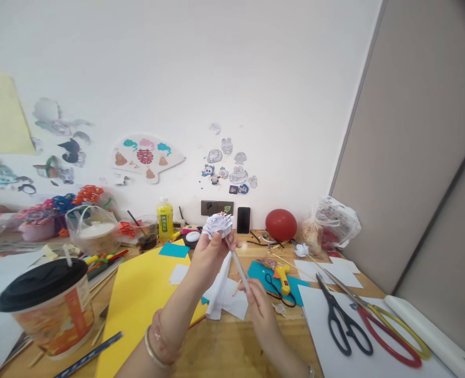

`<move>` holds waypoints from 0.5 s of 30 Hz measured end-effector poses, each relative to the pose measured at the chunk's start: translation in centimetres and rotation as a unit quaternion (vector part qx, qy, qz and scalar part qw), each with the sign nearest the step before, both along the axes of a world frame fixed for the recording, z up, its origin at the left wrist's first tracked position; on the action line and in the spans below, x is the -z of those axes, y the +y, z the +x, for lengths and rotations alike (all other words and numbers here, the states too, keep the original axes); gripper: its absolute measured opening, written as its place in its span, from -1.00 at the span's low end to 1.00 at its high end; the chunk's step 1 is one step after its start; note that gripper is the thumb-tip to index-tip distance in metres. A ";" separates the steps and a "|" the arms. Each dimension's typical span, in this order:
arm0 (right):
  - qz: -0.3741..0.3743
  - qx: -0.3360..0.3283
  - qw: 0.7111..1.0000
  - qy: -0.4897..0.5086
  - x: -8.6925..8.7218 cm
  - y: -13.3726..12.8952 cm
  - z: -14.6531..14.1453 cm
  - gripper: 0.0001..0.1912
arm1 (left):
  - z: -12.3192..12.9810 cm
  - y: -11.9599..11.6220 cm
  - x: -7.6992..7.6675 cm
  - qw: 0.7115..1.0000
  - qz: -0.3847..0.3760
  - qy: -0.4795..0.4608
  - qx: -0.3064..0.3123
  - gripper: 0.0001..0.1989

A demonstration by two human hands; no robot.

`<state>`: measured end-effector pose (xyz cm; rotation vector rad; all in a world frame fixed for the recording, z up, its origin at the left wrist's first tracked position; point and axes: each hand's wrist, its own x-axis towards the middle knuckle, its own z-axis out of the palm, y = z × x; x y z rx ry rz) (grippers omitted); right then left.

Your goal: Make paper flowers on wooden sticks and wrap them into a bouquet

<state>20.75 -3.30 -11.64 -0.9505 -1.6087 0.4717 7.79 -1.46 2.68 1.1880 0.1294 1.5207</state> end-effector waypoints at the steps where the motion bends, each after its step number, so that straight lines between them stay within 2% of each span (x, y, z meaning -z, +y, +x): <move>1: -0.002 0.002 1.000 -0.001 -0.1 0.0 0.0 -0.69 | 0.0 0.0 0.0 1.000 -0.001 0.001 0.001 -0.70; 10: -0.010 0.017 1.000 -0.016 -0.2 0.4 0.5 -0.66 | -0.2 -0.3 -0.1 1.000 0.001 0.016 -0.013 -0.67; 15: -0.053 0.001 0.999 0.004 0.0 1.2 1.2 -0.63 | -2.1 -0.2 -1.3 0.998 0.040 -0.011 -0.056 -0.71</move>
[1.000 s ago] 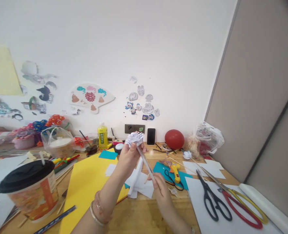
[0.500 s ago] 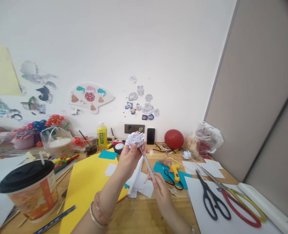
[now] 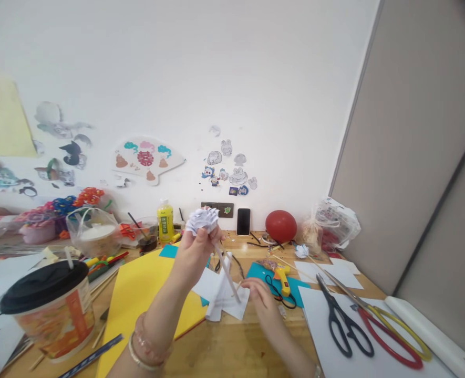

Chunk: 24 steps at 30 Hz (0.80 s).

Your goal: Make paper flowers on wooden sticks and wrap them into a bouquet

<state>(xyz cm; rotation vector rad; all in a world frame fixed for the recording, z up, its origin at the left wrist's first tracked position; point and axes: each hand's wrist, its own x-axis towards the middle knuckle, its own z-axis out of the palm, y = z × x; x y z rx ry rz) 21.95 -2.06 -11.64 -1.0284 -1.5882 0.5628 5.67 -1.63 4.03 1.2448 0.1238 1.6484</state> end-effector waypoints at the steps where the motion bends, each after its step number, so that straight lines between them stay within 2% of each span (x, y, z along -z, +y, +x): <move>1: -0.015 -0.011 1.000 -0.004 0.0 0.1 0.1 -0.65 | -0.5 0.0 -0.3 1.000 0.004 -0.005 -0.009 -0.72; 4: -0.046 -0.032 0.998 -0.032 0.2 0.1 -0.1 -0.76 | -1.8 0.0 -1.1 0.999 0.005 -0.018 -0.037 -0.70; 7: -0.044 -0.017 0.998 -0.050 0.8 0.0 -0.6 -0.82 | -2.7 0.1 -1.4 0.998 0.002 -0.034 -0.049 -0.67; 14: -0.003 0.009 0.999 -0.050 2.4 0.8 -1.2 -0.80 | -2.7 -0.1 -1.2 0.999 0.008 -0.023 -0.021 -0.63; 18: 0.011 -0.002 0.997 -0.075 2.2 1.1 -0.9 -0.79 | -2.4 -0.2 -1.0 1.000 0.018 0.010 -0.013 -0.64; 24: 0.020 0.014 0.998 -0.056 1.8 1.5 0.1 -0.71 | -2.9 -0.2 -1.0 0.998 0.030 0.046 -0.040 -0.65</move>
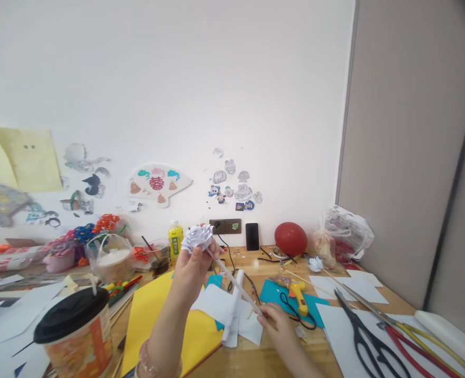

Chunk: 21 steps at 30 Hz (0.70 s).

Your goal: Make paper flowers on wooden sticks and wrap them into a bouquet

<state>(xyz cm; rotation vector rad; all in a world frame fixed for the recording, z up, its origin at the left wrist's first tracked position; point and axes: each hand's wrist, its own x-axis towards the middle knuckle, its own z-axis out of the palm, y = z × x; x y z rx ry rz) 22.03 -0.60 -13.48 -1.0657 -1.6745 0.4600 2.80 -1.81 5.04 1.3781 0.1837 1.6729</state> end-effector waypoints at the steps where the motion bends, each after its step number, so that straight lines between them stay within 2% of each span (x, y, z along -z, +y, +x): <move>1: 0.003 0.002 1.000 0.004 -0.1 0.0 0.1 -0.69 | -0.1 0.0 0.0 1.000 0.001 0.001 -0.001 -0.65; 4: 0.017 0.006 1.000 0.007 -0.5 -0.1 0.3 -0.65 | -0.3 0.2 0.2 1.000 0.003 -0.004 -0.004 -0.67; 7: 0.026 0.006 1.000 -0.001 -1.0 -0.2 0.4 -0.63 | -0.3 0.7 0.8 0.999 0.006 0.015 -0.037 -0.69; 11: 0.018 -0.002 1.000 -0.006 -0.7 -0.1 0.4 -0.58 | 0.3 1.6 1.8 0.993 -0.047 0.077 -0.075 -0.72; 16: -0.006 -0.002 1.000 0.010 -0.3 0.2 0.6 -0.57 | 1.0 2.6 2.5 0.991 -0.076 0.079 -0.075 -0.66; 21: -0.012 -0.001 1.000 0.027 -1.1 -0.4 0.7 -0.60 | 0.0 3.7 3.1 0.974 -0.117 0.024 -0.192 -0.53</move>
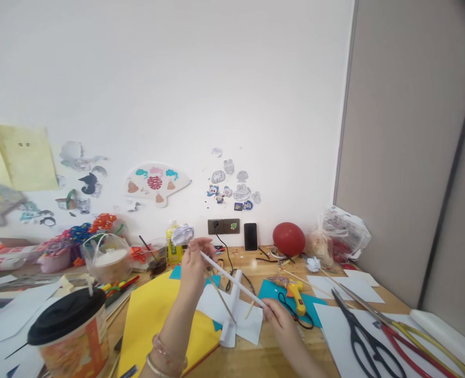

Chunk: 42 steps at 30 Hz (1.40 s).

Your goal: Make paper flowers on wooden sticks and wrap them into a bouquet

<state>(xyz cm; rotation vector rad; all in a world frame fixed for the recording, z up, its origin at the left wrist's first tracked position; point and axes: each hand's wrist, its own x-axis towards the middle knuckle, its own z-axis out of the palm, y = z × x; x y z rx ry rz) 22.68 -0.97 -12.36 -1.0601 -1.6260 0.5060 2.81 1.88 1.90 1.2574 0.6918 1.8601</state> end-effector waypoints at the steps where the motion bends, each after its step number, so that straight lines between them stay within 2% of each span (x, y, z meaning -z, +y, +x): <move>1: 0.003 -0.002 1.000 0.001 -0.1 -0.1 0.0 -0.60 | -0.4 0.2 0.1 1.000 -0.006 -0.009 -0.022 -0.51; 7: 0.003 0.011 1.000 0.022 0.4 0.1 0.7 -0.62 | -3.3 1.4 0.2 0.991 -0.076 -0.031 -0.105 -0.53; 11: 0.047 0.091 0.994 0.033 1.1 -0.3 1.1 -0.64 | -4.5 2.4 0.8 0.983 -0.145 0.024 -0.106 -0.56; 13: 0.101 0.097 0.990 -0.026 1.1 -0.8 0.8 -0.66 | -4.6 3.0 1.4 0.979 -0.173 0.060 -0.093 -0.58; 15: 0.144 0.051 0.978 -0.145 0.8 -1.3 0.3 -0.69 | -4.4 3.5 2.0 0.974 -0.189 0.092 -0.083 -0.58; 17: 0.157 0.001 0.952 -0.264 0.5 -1.8 -0.3 -0.67 | -4.2 3.9 2.5 0.969 -0.200 0.123 -0.074 -0.58; 19: 0.152 -0.016 0.940 -0.305 0.3 -2.1 -0.6 -0.66 | -4.2 4.2 2.7 0.965 -0.207 0.149 -0.066 -0.59; 23: 0.158 0.020 0.964 -0.214 0.1 -2.4 -0.2 -0.69 | -4.4 4.1 2.7 0.958 -0.216 0.180 -0.063 -0.59; 25: 0.151 0.022 0.960 -0.236 0.0 -2.4 -0.1 -0.68 | -4.4 3.9 2.6 0.956 -0.217 0.187 -0.065 -0.60; 28: 0.120 -0.009 0.948 -0.295 -0.4 -2.4 -0.2 -0.64 | -4.3 3.7 2.5 0.954 -0.211 0.199 -0.069 -0.61; 31: 0.100 0.007 0.972 -0.212 -0.8 -2.5 -0.2 -0.67 | -4.1 3.6 2.4 0.954 -0.199 0.213 -0.070 -0.65; 33: 0.100 0.023 0.979 -0.179 -0.8 -2.5 -0.2 -0.68 | -4.0 3.6 2.3 0.954 -0.190 0.219 -0.071 -0.69; 38: 0.070 -0.015 0.945 -0.318 -0.2 -2.2 -0.6 -0.69 | -4.1 3.8 2.3 0.958 -0.176 0.217 -0.063 -0.73; 40: 0.056 -0.017 0.951 -0.302 -0.2 -2.1 -0.7 -0.69 | -4.1 3.8 2.3 0.962 -0.177 0.203 -0.049 -0.71; 42: 0.048 -0.019 0.969 -0.243 -0.5 -2.2 -0.7 -0.68 | -4.1 3.5 2.2 0.966 -0.180 0.183 -0.022 -0.67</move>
